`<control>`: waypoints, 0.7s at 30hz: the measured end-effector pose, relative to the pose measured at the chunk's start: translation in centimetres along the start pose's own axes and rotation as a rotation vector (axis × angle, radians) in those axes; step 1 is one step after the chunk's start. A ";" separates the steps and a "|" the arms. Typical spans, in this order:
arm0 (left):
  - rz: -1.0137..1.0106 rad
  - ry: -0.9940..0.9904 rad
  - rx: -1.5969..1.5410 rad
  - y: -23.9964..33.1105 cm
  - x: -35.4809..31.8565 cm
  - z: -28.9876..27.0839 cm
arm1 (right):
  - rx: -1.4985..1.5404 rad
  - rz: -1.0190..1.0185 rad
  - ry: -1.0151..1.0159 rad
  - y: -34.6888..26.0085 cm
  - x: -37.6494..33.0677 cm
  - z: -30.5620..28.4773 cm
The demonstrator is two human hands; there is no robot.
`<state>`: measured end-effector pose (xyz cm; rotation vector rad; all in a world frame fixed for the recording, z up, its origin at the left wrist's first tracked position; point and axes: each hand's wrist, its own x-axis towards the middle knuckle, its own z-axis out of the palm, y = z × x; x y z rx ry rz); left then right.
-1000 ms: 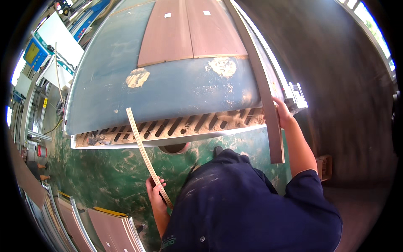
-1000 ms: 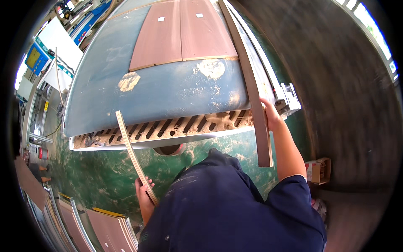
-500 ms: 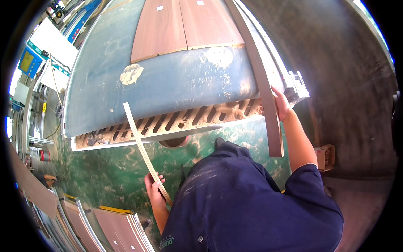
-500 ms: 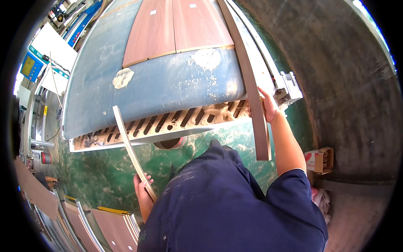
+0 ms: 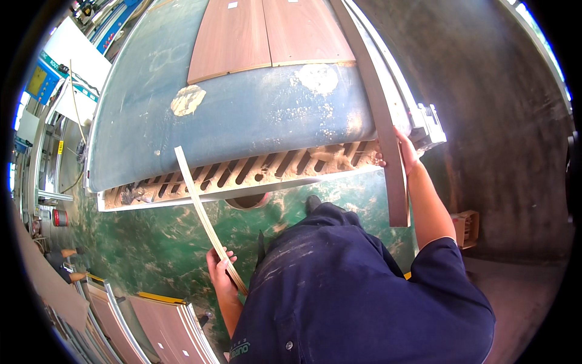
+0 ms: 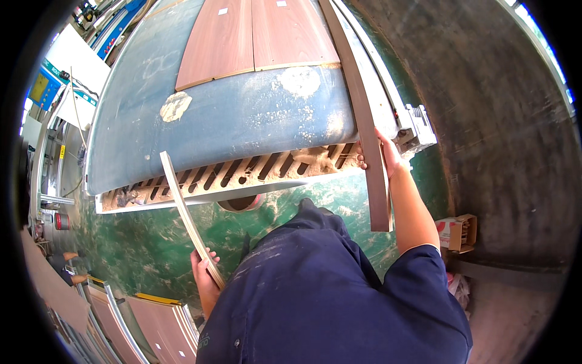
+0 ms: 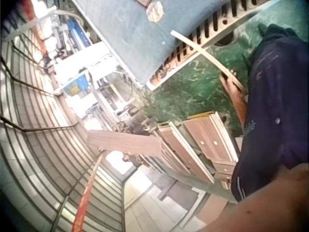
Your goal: The person picks up wooden panels from a machine's conveyor belt and places them onto stacks on the floor, handling both large and narrow pieces.
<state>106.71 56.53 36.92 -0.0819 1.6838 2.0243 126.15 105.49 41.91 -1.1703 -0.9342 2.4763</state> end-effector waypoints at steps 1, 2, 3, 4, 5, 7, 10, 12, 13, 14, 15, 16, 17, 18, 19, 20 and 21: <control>0.000 0.000 0.000 0.0 0.0 0.0 | 0.033 0.013 -0.028 0.1 0.1 -0.1; -0.001 0.001 0.000 0.0 0.0 0.0 | 0.040 0.015 -0.049 0.1 0.1 0.0; -0.001 0.002 0.003 0.0 0.0 0.0 | 0.050 0.019 -0.071 0.1 0.1 0.1; -0.001 0.000 0.007 0.2 0.0 0.1 | 0.060 0.022 -0.093 0.2 0.1 0.2; -0.002 -0.003 0.011 0.3 -0.1 0.2 | 0.057 0.017 -0.104 0.2 0.2 -0.2; 0.000 -0.008 0.014 0.4 -0.1 0.2 | 0.050 0.005 -0.126 0.4 0.6 -1.2; 0.003 -0.001 0.019 0.4 -0.2 0.2 | 0.009 -0.010 0.077 0.3 -0.3 0.9; -0.001 0.004 0.024 0.7 -0.3 0.4 | 0.014 0.001 0.075 0.3 -0.5 1.1; -0.003 0.008 0.031 0.8 -0.3 0.5 | 0.017 0.007 0.073 0.4 -0.5 1.1; -0.005 0.011 0.037 1.0 -0.4 0.7 | 0.027 0.012 0.029 0.5 -0.2 0.5; -0.007 0.013 0.044 1.0 -0.4 0.8 | 0.038 0.017 -0.015 0.6 0.2 -0.6; -0.008 0.013 0.045 1.1 -0.4 0.9 | 0.049 0.021 -0.058 0.7 0.5 -1.2; -0.009 0.014 0.047 1.3 -0.4 1.1 | 0.074 0.027 -0.087 0.7 0.6 -1.3; -0.009 0.014 0.050 1.3 -0.4 1.2 | 0.100 0.033 -0.115 0.8 0.7 -1.3; -0.011 0.012 0.051 1.3 -0.3 1.2 | 0.125 0.038 -0.143 0.8 0.8 -1.4; -0.012 0.010 0.052 1.1 -0.1 1.1 | 0.120 0.029 -0.133 0.8 0.8 -1.4; -0.014 0.007 0.052 1.1 0.0 1.1 | 0.115 0.018 -0.123 0.8 0.7 -1.1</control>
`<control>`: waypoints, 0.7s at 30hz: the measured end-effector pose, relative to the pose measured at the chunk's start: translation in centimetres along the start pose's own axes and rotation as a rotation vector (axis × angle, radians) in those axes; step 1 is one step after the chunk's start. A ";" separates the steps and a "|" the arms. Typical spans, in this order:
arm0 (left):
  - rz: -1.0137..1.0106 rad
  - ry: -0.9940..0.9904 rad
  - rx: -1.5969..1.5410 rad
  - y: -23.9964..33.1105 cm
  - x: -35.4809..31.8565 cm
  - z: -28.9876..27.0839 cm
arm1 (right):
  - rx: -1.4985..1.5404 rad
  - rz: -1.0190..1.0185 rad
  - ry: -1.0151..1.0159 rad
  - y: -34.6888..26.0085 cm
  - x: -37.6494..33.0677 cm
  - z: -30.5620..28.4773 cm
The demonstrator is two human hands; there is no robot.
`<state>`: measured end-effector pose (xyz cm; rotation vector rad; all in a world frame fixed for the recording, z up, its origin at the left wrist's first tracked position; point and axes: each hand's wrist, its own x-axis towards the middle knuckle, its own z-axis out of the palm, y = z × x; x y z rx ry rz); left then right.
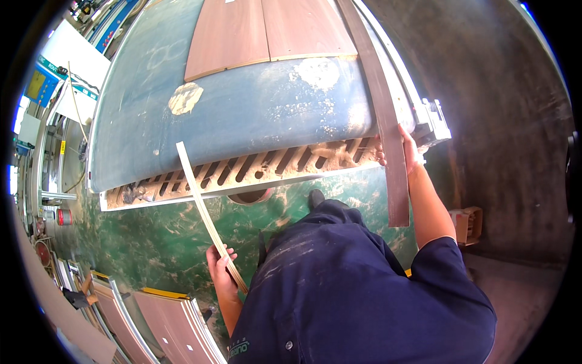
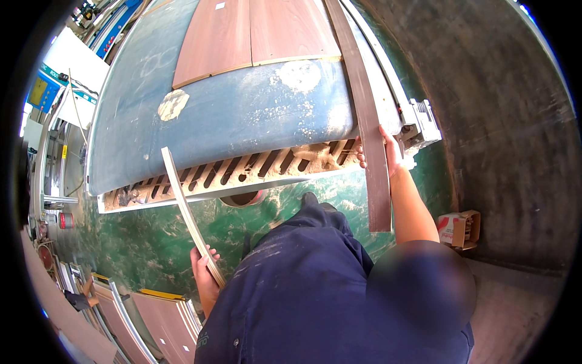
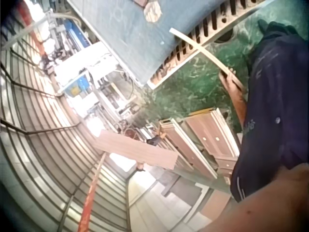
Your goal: The person picks up wooden panels from a machine's conveyor belt and places them onto stacks on the floor, handling both large and narrow pieces.
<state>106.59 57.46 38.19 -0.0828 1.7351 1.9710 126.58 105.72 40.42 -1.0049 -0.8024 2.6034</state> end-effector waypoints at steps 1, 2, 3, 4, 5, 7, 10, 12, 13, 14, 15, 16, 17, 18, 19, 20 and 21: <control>-0.001 -0.005 0.009 0.1 0.0 0.1 | -0.005 -0.011 0.010 0.1 -0.1 0.2; -0.002 -0.008 0.016 0.1 0.1 0.2 | 0.015 -0.012 0.001 0.0 -0.1 0.3; -0.002 -0.012 0.022 0.2 0.1 0.4 | 0.036 -0.014 -0.008 0.1 -0.2 0.3; -0.001 -0.012 0.023 0.2 0.1 0.5 | 0.058 -0.016 -0.017 0.1 -0.3 0.4; 0.000 -0.016 0.025 0.2 0.2 0.5 | 0.062 -0.034 -0.059 0.1 -0.3 0.3; -0.001 -0.018 0.024 0.2 0.3 0.6 | 0.070 -0.069 -0.143 0.2 -0.4 0.1; -0.004 -0.017 0.020 0.1 0.4 0.8 | 0.080 -0.106 -0.131 0.4 -0.8 0.4; 0.001 -0.019 0.024 0.2 0.5 1.0 | 0.129 -0.095 -0.135 0.4 -1.0 0.8; -0.002 -0.019 0.025 0.2 0.5 1.1 | 0.153 -0.082 -0.130 0.3 -1.1 1.1; -0.001 -0.019 0.027 0.3 0.5 1.3 | 0.178 -0.069 -0.128 0.2 -1.1 1.3; -0.001 -0.017 0.028 0.3 0.5 1.5 | 0.169 -0.073 -0.114 0.3 -1.0 1.2; 0.000 -0.017 0.037 0.3 0.4 1.5 | 0.159 -0.076 -0.100 0.4 -0.9 1.1; 0.006 -0.018 0.043 0.4 0.5 1.7 | 0.147 -0.084 -0.090 0.3 -0.7 1.0; 0.012 -0.019 0.048 0.4 0.5 1.8 | 0.108 -0.096 -0.061 0.4 -0.6 0.9; 0.016 -0.023 0.050 0.4 0.6 1.8 | 0.068 -0.108 -0.031 0.6 -0.7 0.6; 0.017 -0.032 0.052 0.3 0.8 1.8 | 0.023 -0.128 -0.003 0.4 -0.8 0.6; 0.017 -0.041 0.054 0.2 0.9 1.7 | -0.008 -0.126 0.031 0.3 -1.0 0.7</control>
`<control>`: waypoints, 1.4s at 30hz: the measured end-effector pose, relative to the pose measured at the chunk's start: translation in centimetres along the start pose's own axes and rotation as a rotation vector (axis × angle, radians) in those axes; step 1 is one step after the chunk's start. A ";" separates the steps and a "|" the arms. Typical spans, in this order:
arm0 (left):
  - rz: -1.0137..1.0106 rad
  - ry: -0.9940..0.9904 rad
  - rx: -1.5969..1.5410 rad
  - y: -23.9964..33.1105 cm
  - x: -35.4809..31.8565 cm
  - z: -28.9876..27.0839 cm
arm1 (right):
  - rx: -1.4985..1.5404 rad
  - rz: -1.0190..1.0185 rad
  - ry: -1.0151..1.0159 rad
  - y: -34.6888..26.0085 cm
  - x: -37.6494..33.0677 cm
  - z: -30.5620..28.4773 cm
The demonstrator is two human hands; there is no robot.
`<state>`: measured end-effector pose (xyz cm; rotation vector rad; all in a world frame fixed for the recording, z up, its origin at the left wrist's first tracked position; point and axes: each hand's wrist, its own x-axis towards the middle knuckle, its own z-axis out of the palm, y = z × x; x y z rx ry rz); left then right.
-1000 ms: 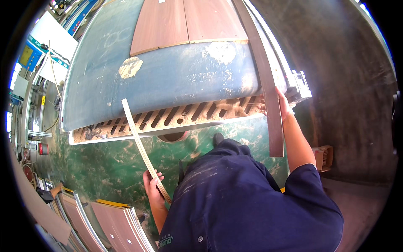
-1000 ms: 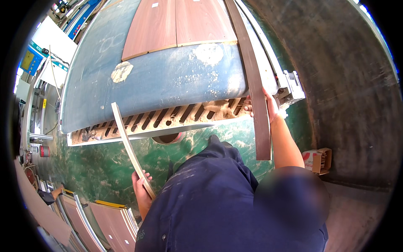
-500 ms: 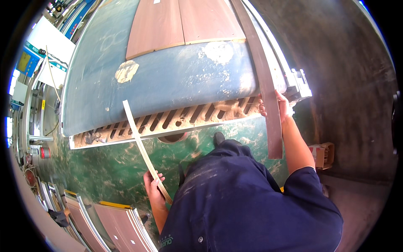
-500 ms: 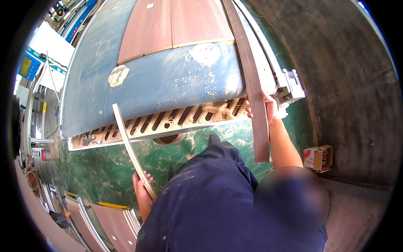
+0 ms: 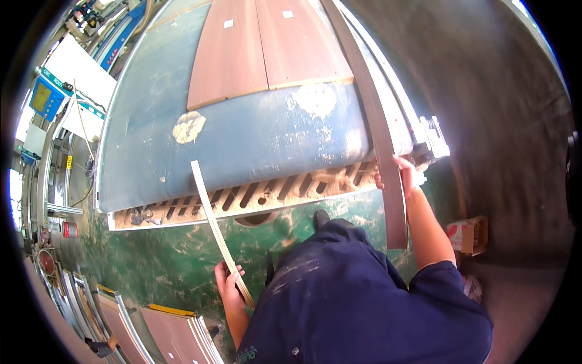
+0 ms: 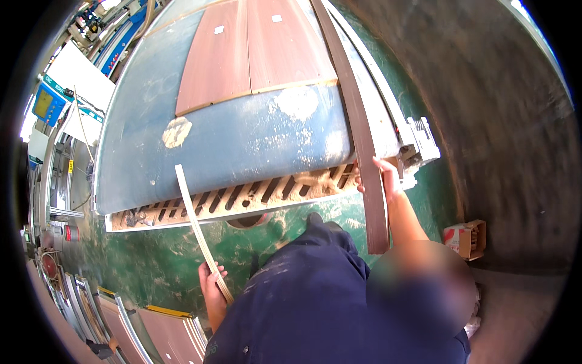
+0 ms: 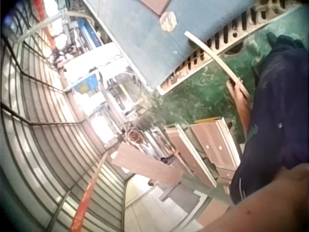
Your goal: The person picks up wooden panels from a machine's conveyor belt and places them onto stacks on the floor, handling both large and narrow pieces.
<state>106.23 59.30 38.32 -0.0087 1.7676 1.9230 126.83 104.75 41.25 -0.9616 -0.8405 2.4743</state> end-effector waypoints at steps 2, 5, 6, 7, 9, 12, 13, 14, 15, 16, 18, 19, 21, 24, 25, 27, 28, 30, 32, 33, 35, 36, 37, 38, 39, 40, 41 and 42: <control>-0.005 -0.002 -0.006 0.0 0.2 0.2 | -0.038 0.016 0.027 -0.4 -0.2 0.4; 0.000 -0.012 -0.008 0.2 0.4 0.5 | -0.149 0.000 0.119 -1.4 -0.6 0.8; 0.005 -0.017 -0.026 -0.1 0.4 0.4 | -0.176 -0.009 0.152 -1.7 -0.7 0.9; 0.005 -0.016 -0.027 -0.1 0.5 0.4 | -0.255 -0.011 0.180 -2.2 -0.6 0.5; -0.002 -0.018 -0.032 0.1 0.6 0.8 | -0.412 -0.017 0.246 -3.5 -0.7 0.4; -0.008 -0.021 -0.019 0.6 1.0 1.6 | -0.571 -0.098 0.364 -5.1 -0.8 0.5; -0.012 -0.027 -0.024 0.7 1.1 1.9 | -0.649 -0.106 0.403 -5.8 -0.8 0.2; -0.015 -0.033 -0.029 0.8 1.3 2.2 | -0.688 -0.126 0.416 -6.2 -0.7 0.1; -0.019 -0.039 -0.034 1.1 1.7 2.5 | -0.780 -0.152 0.453 -6.3 -0.2 -0.5; -0.012 -0.036 -0.024 1.5 1.9 3.0 | -0.864 -0.198 0.508 -6.2 0.3 -1.0; 0.001 -0.021 -0.003 2.4 2.0 4.0 | -1.054 -0.239 0.662 -5.8 0.5 -0.7; 0.004 -0.021 -0.004 2.6 2.3 4.3 | -1.153 -0.283 0.710 -5.7 0.6 -0.6; 0.003 -0.017 0.001 2.9 2.5 4.7 | -1.470 -0.281 0.825 -5.6 0.4 1.1; -0.008 -0.019 -0.009 3.3 3.0 5.3 | -1.537 -0.316 0.967 -5.3 0.3 2.9; -0.022 -0.012 -0.018 3.5 3.1 5.5 | -1.553 -0.344 1.007 -5.4 0.3 3.2; -0.049 0.000 -0.035 3.8 3.5 6.0 | -1.591 -0.331 1.024 -5.8 0.8 2.9; -0.045 0.001 -0.037 4.0 3.8 6.3 | -1.602 -0.329 1.034 -6.0 1.0 3.2; -0.048 -0.002 -0.044 4.3 4.1 6.8 | -1.653 -0.302 1.060 -6.4 1.4 3.2; -0.046 -0.014 -0.011 5.1 4.4 7.6 | -1.720 -0.272 1.076 -6.1 2.3 2.6; -0.041 -0.021 0.006 5.4 4.6 8.0 | -1.757 -0.265 1.058 -6.1 2.2 2.6; -0.026 -0.025 -0.007 5.7 5.0 8.4 | -1.832 -0.248 1.016 -6.2 1.8 2.6; -0.020 -0.025 -0.013 5.8 5.1 8.6 | -1.829 -0.256 1.016 -6.6 1.4 3.4; -0.017 -0.027 -0.011 5.8 5.2 8.7 | -1.813 -0.167 0.967 -7.1 1.0 3.4; -0.016 -0.032 -0.010 6.0 5.2 8.7 | -1.795 -0.079 0.920 -7.7 0.4 3.3; -0.014 -0.037 -0.009 6.3 5.1 8.8 | -1.774 0.008 0.872 -8.3 -0.2 3.3; -0.018 -0.036 -0.005 6.5 5.0 8.8 | -1.733 0.061 0.859 -8.9 -0.8 3.7; -0.023 -0.041 -0.003 6.8 5.1 9.0 | -1.738 -0.124 0.887 -8.9 -1.2 2.9; -0.026 -0.045 0.000 7.0 5.2 9.2 | -1.735 -0.313 0.908 -8.5 -1.4 1.5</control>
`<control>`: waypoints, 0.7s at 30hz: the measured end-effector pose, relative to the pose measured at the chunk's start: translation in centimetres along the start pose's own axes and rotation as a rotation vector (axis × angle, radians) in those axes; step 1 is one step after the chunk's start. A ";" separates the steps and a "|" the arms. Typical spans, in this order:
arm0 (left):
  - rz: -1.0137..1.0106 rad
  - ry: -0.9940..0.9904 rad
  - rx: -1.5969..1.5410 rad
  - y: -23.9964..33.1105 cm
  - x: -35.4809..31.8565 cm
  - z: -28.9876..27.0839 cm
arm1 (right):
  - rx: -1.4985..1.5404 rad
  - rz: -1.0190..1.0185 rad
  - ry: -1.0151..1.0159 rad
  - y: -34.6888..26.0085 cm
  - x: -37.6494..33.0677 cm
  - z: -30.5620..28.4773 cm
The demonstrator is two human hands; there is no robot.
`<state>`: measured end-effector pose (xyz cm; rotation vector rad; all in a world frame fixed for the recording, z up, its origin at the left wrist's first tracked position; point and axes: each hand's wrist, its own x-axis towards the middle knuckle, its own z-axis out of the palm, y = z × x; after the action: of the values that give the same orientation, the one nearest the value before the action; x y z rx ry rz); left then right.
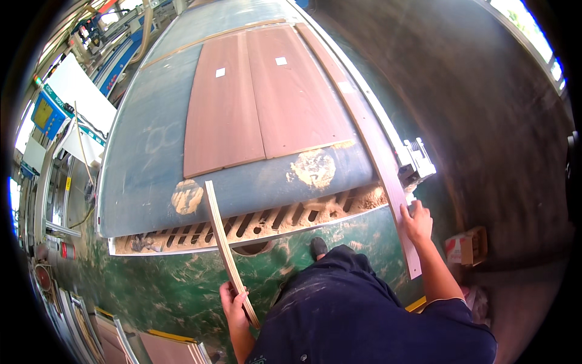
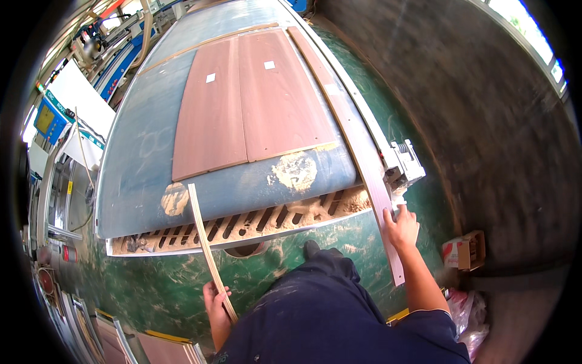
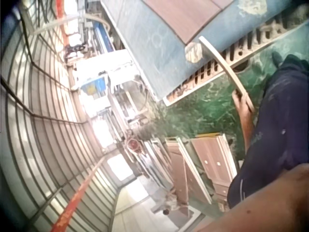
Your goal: The person picks up wooden panels from a machine's conveyor belt and places them onto stacks on the floor, handling both large and narrow pieces.
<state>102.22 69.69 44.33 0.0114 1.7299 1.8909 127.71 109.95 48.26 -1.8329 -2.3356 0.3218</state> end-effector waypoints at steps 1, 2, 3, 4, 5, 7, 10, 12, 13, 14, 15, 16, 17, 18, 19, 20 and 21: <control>0.004 -0.005 -0.002 0.1 0.1 0.1 | 0.046 -0.076 0.134 1.2 0.1 0.7; 0.009 -0.007 -0.001 0.3 0.2 0.2 | 0.061 -0.250 0.229 1.0 0.2 0.8; 0.013 -0.009 -0.001 0.4 0.2 0.2 | 0.104 -0.151 0.112 0.9 0.1 0.4; 0.004 -0.014 -0.001 0.5 0.2 0.2 | 0.147 -0.051 -0.005 0.6 0.2 -0.3; 0.000 -0.018 -0.003 0.5 0.4 0.2 | 0.192 0.045 -0.119 -0.1 0.2 -0.9; -0.001 -0.025 -0.004 0.7 0.7 0.3 | 0.054 0.020 0.048 1.3 0.6 -0.4; -0.006 -0.034 -0.002 0.6 0.7 0.3 | 0.005 -0.137 0.154 1.7 0.6 0.4; 0.000 -0.036 -0.006 0.5 0.8 0.0 | -0.040 0.136 -0.265 -1.0 0.6 -1.5; -0.002 -0.035 0.005 0.5 0.8 -0.1 | -0.054 0.089 -0.158 -0.9 0.6 -1.3; -0.002 -0.032 0.014 0.4 0.7 -0.1 | -0.068 0.040 -0.051 -0.6 0.5 -0.9; -0.002 -0.028 0.023 0.4 0.6 -0.1 | -0.081 -0.009 0.056 -0.4 0.5 -0.5; -0.013 -0.006 -0.036 0.5 0.6 0.2 | -0.084 -0.098 0.123 -0.5 0.7 -0.2; -0.007 -0.014 -0.006 0.5 0.7 0.1 | -0.037 -0.096 0.055 -0.5 0.8 0.2; -0.001 -0.023 0.023 0.3 0.7 -0.3 | 0.010 -0.093 -0.013 -0.6 0.9 0.7; 0.004 -0.031 0.052 0.0 0.7 -0.6 | 0.057 -0.092 -0.081 -0.7 1.0 0.9; 0.019 -0.029 0.046 -0.2 0.7 -0.9 | -0.130 -0.097 -0.127 -2.1 0.9 0.2; 0.018 -0.015 0.036 -0.1 0.7 -0.9 | -0.169 -0.086 -0.104 -3.1 1.0 -0.6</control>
<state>101.34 69.14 43.87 0.0545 1.7590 1.8675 124.75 110.25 49.66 -1.8206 -2.5766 0.2196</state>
